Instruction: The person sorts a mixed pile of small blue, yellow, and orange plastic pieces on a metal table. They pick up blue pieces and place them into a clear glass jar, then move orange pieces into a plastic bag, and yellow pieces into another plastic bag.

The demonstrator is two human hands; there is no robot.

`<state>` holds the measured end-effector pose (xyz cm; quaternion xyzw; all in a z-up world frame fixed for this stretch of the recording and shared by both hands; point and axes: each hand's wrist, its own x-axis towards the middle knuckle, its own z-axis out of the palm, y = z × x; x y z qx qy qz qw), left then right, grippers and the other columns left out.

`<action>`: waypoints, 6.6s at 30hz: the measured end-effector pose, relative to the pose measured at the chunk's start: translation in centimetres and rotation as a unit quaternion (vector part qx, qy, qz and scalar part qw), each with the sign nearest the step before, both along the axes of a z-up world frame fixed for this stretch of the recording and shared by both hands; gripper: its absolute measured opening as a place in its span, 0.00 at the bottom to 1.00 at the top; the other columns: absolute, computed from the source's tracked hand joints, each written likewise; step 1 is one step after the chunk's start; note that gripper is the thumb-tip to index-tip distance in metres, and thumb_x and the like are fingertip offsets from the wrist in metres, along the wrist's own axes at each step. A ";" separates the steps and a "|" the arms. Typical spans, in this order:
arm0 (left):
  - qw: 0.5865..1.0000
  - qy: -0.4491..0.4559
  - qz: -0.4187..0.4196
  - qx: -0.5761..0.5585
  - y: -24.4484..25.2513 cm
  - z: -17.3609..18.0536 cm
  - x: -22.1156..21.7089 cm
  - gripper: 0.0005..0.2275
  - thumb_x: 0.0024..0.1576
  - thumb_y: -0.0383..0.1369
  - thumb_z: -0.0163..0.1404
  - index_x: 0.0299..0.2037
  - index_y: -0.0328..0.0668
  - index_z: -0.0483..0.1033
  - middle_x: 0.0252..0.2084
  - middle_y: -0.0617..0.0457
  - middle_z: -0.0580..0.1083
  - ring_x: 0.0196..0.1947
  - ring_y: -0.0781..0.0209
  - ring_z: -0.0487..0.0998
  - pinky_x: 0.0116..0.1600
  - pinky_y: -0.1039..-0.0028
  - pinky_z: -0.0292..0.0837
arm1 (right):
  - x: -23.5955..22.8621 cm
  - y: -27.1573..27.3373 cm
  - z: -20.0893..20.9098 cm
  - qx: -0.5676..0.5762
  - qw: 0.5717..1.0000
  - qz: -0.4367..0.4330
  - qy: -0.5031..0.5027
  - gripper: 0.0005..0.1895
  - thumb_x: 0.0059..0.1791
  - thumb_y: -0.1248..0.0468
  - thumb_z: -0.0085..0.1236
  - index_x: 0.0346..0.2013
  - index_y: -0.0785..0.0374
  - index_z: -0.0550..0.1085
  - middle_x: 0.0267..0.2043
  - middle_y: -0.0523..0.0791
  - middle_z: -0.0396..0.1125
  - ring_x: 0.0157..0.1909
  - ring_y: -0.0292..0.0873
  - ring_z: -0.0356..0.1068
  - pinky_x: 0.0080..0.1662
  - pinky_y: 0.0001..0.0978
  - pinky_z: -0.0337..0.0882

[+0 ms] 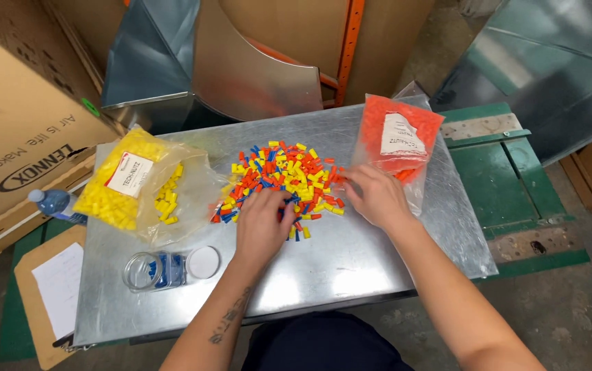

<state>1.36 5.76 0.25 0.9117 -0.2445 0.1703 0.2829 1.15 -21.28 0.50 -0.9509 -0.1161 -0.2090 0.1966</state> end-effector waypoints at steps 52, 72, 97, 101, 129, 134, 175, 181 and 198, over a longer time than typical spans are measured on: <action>0.960 0.028 -0.182 0.213 -11.9 -5.9 8.2 0.07 0.54 0.27 0.62 0.42 0.42 0.85 0.39 0.47 0.76 0.45 0.51 0.78 0.49 0.64 0.77 | -1.7 -2.1 -1.2 0.014 0.982 -0.027 0.188 0.20 0.43 0.54 0.70 0.51 0.45 0.83 0.49 0.42 0.75 0.56 0.48 0.73 0.60 0.43 0.72; 0.913 0.044 -0.228 0.334 -13.7 -5.8 11.3 0.08 0.56 0.25 0.57 0.43 0.42 0.86 0.42 0.44 0.78 0.48 0.47 0.80 0.50 0.59 0.77 | 1.8 -2.8 -5.3 -0.122 0.990 -0.042 0.062 0.05 0.45 0.53 0.64 0.34 0.44 0.79 0.52 0.39 0.64 0.53 0.47 0.72 0.52 0.39 0.74; 0.970 0.033 -0.184 0.155 -11.1 2.8 8.1 0.08 0.58 0.38 0.60 0.44 0.51 0.86 0.38 0.48 0.78 0.44 0.49 0.76 0.52 0.61 0.73 | -6.0 -7.1 -2.6 0.249 0.954 -0.168 0.003 0.10 0.46 0.63 0.73 0.42 0.54 0.83 0.41 0.40 0.69 0.38 0.38 0.71 0.44 0.29 0.74; 0.968 0.059 -0.216 0.117 -13.8 2.0 6.5 0.07 0.56 0.37 0.61 0.44 0.54 0.85 0.38 0.50 0.78 0.45 0.49 0.77 0.52 0.62 0.75 | -5.0 -7.5 -1.2 0.107 0.977 -0.173 0.062 0.10 0.44 0.56 0.72 0.39 0.51 0.82 0.39 0.40 0.73 0.41 0.43 0.72 0.49 0.37 0.73; 0.974 0.051 -0.070 0.210 -11.5 -6.0 3.9 0.16 0.49 0.44 0.62 0.39 0.40 0.80 0.35 0.47 0.78 0.46 0.49 0.79 0.49 0.62 0.77 | 7.5 0.1 -3.5 -0.106 0.977 -0.055 0.175 0.12 0.45 0.53 0.65 0.40 0.50 0.83 0.38 0.43 0.73 0.47 0.51 0.78 0.50 0.46 0.77; 0.977 0.049 -0.065 0.195 -10.8 -5.5 3.2 0.14 0.48 0.41 0.60 0.38 0.39 0.80 0.34 0.47 0.77 0.44 0.49 0.79 0.45 0.63 0.77 | 7.5 0.2 -3.3 -0.112 0.967 -0.055 0.222 0.13 0.43 0.51 0.67 0.37 0.52 0.83 0.38 0.46 0.74 0.47 0.55 0.78 0.50 0.50 0.77; 0.992 0.104 0.053 -0.048 6.4 -0.9 -7.6 0.04 0.61 0.35 0.55 0.37 0.50 0.80 0.25 0.59 0.71 0.30 0.58 0.70 0.33 0.66 0.67 | 6.5 1.7 0.9 -0.208 0.920 0.055 0.326 0.18 0.53 0.51 0.61 0.56 0.50 0.77 0.50 0.44 0.75 0.55 0.51 0.71 0.53 0.48 0.71; 0.993 0.090 0.069 -0.044 7.1 -0.7 -6.8 0.02 0.61 0.34 0.56 0.38 0.50 0.79 0.25 0.61 0.70 0.30 0.60 0.69 0.33 0.67 0.67 | 6.5 3.5 4.4 -0.190 0.872 -0.007 0.452 0.13 0.54 0.50 0.61 0.48 0.50 0.76 0.47 0.42 0.76 0.49 0.46 0.74 0.43 0.42 0.72; 0.995 0.078 0.056 0.005 5.2 -0.3 -1.1 0.07 0.56 0.29 0.61 0.44 0.44 0.84 0.28 0.54 0.73 0.36 0.56 0.77 0.44 0.69 0.74 | -0.5 0.7 3.0 0.012 0.952 -0.097 0.289 0.09 0.49 0.54 0.66 0.40 0.51 0.83 0.35 0.40 0.76 0.45 0.49 0.77 0.50 0.46 0.76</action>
